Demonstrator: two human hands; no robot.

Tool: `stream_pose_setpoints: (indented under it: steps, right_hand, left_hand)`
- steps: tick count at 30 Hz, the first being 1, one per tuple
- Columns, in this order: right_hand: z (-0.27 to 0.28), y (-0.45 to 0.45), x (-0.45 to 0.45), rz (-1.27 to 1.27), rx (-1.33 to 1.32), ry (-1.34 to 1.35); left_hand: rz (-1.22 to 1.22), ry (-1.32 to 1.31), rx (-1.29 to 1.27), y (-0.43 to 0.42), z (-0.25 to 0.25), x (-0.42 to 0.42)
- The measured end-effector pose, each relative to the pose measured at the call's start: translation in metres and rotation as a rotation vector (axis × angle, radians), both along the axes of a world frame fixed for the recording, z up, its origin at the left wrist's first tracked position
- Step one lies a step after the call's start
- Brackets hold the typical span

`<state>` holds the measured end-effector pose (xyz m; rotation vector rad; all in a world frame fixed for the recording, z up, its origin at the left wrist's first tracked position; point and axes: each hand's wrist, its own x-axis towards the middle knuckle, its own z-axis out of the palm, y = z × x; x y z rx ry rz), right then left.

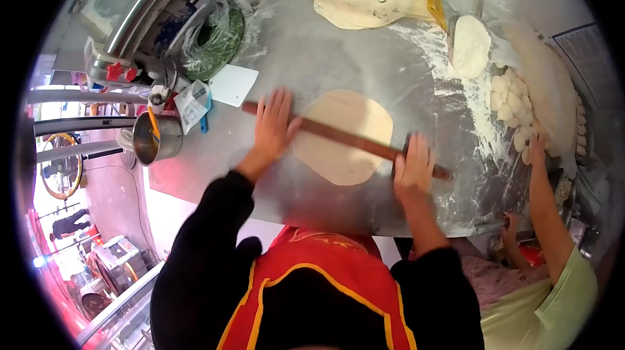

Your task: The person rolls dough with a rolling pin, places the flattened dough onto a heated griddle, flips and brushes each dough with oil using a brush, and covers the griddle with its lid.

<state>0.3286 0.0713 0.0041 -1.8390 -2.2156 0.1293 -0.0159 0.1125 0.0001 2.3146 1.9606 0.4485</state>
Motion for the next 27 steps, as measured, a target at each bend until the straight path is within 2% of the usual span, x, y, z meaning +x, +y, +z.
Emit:
stream_pose_setpoints:
  steps: [2, 4, 5, 7, 9, 10, 13, 16, 19, 21, 24, 25, 27]
  right_hand:
    - [0.006, -0.057, -0.001, 0.028, -0.043, 0.086]
    - [0.008, -0.080, -0.004, 0.072, -0.041, 0.145]
    - [0.002, -0.065, 0.002, 0.040, -0.131, 0.133]
    - [0.006, -0.013, 0.007, -0.016, -0.076, 0.116]
    - [-0.002, 0.019, -0.002, -0.038, 0.030, 0.022]
    - [-0.005, 0.018, -0.005, -0.054, 0.074, -0.024]
    - [-0.005, -0.027, -0.010, -0.022, -0.001, -0.095]
    - [0.014, -0.081, -0.017, 0.038, -0.064, -0.008]
    - [0.009, -0.129, -0.014, 0.114, 0.028, 0.001]
    - [-0.004, -0.128, -0.001, 0.152, -0.002, 0.013]
    - [0.005, -0.096, 0.012, 0.265, -0.067, 0.131]
    - [0.015, -0.081, 0.012, 0.338, -0.069, 0.134]
    - [0.037, -0.049, 0.003, 0.494, -0.026, 0.116]
  left_hand:
    - [0.008, -0.110, 0.000, -0.076, 0.000, -0.011]
    - [0.001, -0.066, 0.033, -0.078, -0.009, -0.019]
    - [-0.005, -0.042, 0.041, -0.082, -0.014, -0.025]
    - [0.030, -0.010, -0.150, -0.027, 0.000, -0.023]
    - [-0.005, -0.040, 0.202, 0.014, 0.000, -0.014]
    - [0.005, -0.012, 0.167, 0.004, -0.001, -0.013]
    - [0.015, 0.075, 0.062, -0.029, 0.001, -0.018]
    - [0.051, 0.039, -0.028, -0.085, 0.011, -0.022]
    - [0.034, -0.053, -0.014, -0.137, 0.007, -0.028]
    - [-0.025, -0.021, -0.001, -0.149, 0.011, -0.035]
    - [-0.149, -0.095, -0.232, -0.140, 0.018, -0.053]
    - [-0.166, -0.062, -0.165, -0.146, 0.027, -0.054]
    - [-0.043, -0.110, -0.164, -0.181, 0.033, -0.058]
